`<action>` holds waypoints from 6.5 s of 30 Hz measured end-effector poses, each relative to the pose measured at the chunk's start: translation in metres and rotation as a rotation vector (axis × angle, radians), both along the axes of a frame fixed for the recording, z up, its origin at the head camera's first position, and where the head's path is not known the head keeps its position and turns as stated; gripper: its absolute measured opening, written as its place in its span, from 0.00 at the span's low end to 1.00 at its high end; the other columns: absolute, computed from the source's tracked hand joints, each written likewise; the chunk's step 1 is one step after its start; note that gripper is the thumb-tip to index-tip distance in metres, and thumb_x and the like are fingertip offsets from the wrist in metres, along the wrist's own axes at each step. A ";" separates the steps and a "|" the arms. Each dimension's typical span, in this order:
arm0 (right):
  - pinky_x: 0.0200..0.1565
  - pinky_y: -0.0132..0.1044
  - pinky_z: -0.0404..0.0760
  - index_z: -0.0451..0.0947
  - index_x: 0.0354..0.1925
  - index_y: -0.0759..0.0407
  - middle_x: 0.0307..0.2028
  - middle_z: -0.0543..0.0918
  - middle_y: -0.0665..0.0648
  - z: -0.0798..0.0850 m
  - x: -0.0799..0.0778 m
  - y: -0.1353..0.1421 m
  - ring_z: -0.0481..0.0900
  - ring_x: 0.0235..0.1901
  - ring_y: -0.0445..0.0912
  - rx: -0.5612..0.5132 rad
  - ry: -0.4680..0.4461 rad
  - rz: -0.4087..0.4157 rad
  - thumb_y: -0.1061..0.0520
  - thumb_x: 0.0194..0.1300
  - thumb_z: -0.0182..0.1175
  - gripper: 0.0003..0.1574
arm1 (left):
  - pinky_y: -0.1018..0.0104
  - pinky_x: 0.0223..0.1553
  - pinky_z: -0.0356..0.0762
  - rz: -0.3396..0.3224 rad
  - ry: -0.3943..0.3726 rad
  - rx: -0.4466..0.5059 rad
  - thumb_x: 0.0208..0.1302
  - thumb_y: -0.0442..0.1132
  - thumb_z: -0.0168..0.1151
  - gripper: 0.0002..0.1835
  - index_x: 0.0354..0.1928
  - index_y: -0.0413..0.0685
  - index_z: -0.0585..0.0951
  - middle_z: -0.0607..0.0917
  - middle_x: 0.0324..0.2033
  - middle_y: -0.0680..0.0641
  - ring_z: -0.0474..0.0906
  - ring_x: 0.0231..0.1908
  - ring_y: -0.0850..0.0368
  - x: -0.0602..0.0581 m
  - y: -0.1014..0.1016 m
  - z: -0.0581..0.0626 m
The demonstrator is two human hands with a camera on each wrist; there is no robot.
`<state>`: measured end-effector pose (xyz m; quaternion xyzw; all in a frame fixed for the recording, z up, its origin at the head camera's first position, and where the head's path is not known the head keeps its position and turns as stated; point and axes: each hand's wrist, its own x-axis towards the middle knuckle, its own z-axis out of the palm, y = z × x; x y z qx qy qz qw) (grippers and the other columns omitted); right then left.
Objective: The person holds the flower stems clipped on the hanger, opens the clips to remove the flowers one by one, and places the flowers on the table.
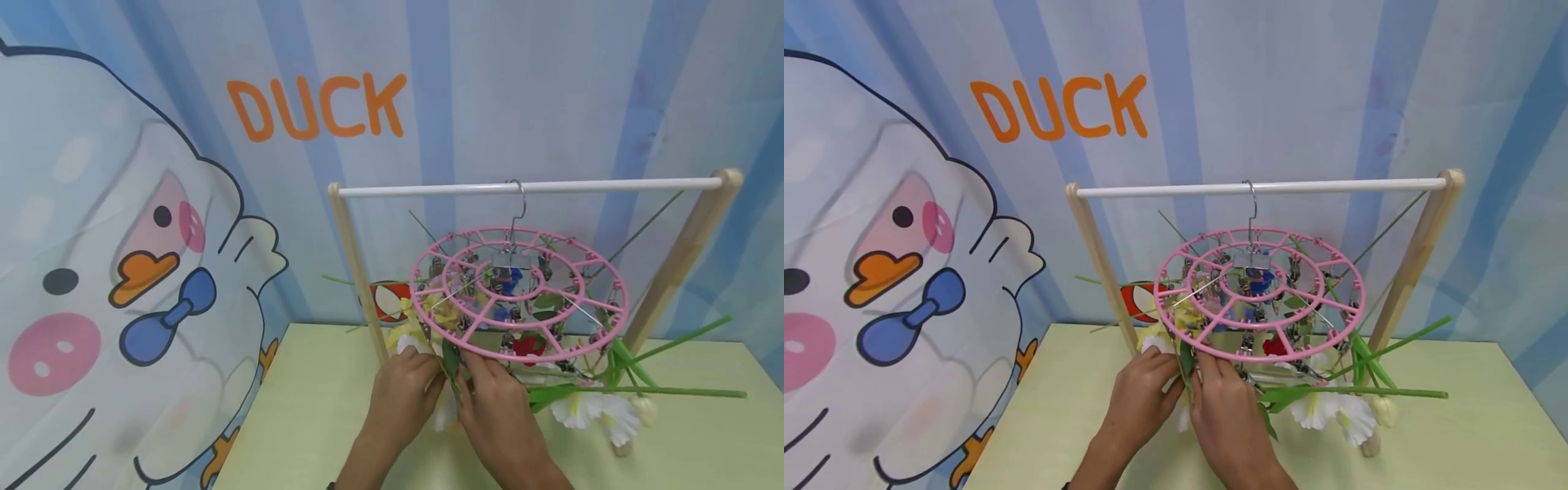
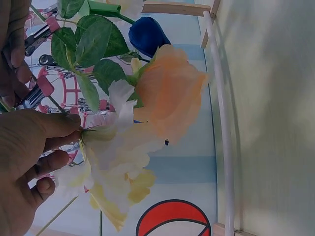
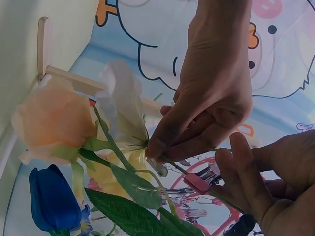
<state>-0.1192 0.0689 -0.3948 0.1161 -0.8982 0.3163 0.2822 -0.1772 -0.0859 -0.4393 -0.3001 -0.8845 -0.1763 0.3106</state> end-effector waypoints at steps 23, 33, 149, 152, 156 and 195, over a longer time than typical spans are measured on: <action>0.30 0.37 0.82 0.82 0.63 0.60 0.54 0.88 0.62 0.013 0.017 0.010 0.86 0.34 0.47 -0.041 -0.157 -0.036 0.63 0.68 0.72 0.26 | 0.71 0.29 0.71 -0.028 0.194 -0.096 0.57 0.34 0.79 0.05 0.32 0.52 0.91 0.90 0.30 0.58 0.77 0.29 0.62 0.022 -0.001 0.005; 0.32 0.44 0.84 0.82 0.60 0.63 0.53 0.87 0.65 0.015 0.022 0.018 0.86 0.35 0.50 -0.049 -0.302 -0.066 0.60 0.71 0.70 0.22 | 0.73 0.29 0.66 -0.016 0.198 -0.143 0.54 0.35 0.82 0.07 0.33 0.55 0.92 0.90 0.32 0.59 0.78 0.30 0.64 0.036 0.004 0.009; 0.21 0.34 0.78 0.76 0.63 0.56 0.57 0.79 0.60 0.014 0.018 0.042 0.80 0.21 0.36 -0.361 -0.457 0.145 0.59 0.74 0.67 0.23 | 0.71 0.39 0.84 -0.086 0.025 -0.162 0.45 0.22 0.83 0.18 0.33 0.51 0.89 0.86 0.41 0.54 0.85 0.39 0.62 0.022 -0.102 -0.019; 0.20 0.34 0.77 0.77 0.63 0.54 0.58 0.80 0.59 0.013 0.019 0.042 0.80 0.21 0.36 -0.367 -0.453 0.162 0.57 0.75 0.67 0.22 | 0.75 0.37 0.83 -0.090 -0.017 -0.146 0.46 0.20 0.82 0.18 0.33 0.51 0.89 0.84 0.41 0.54 0.85 0.36 0.63 0.017 -0.114 -0.020; 0.20 0.34 0.76 0.77 0.63 0.52 0.58 0.81 0.57 0.013 0.020 0.043 0.80 0.20 0.36 -0.369 -0.443 0.166 0.56 0.75 0.67 0.21 | 0.80 0.32 0.79 -0.089 -0.056 -0.147 0.49 0.20 0.80 0.17 0.32 0.51 0.89 0.81 0.41 0.54 0.82 0.32 0.65 0.008 -0.129 -0.023; 0.19 0.24 0.78 0.82 0.52 0.50 0.44 0.83 0.47 0.004 0.045 0.065 0.76 0.21 0.27 -0.274 -0.025 0.212 0.68 0.69 0.69 0.17 | 0.67 0.35 0.83 0.024 -0.402 -0.234 0.62 0.23 0.72 0.10 0.36 0.47 0.90 0.84 0.35 0.53 0.85 0.36 0.54 -0.078 -0.225 -0.041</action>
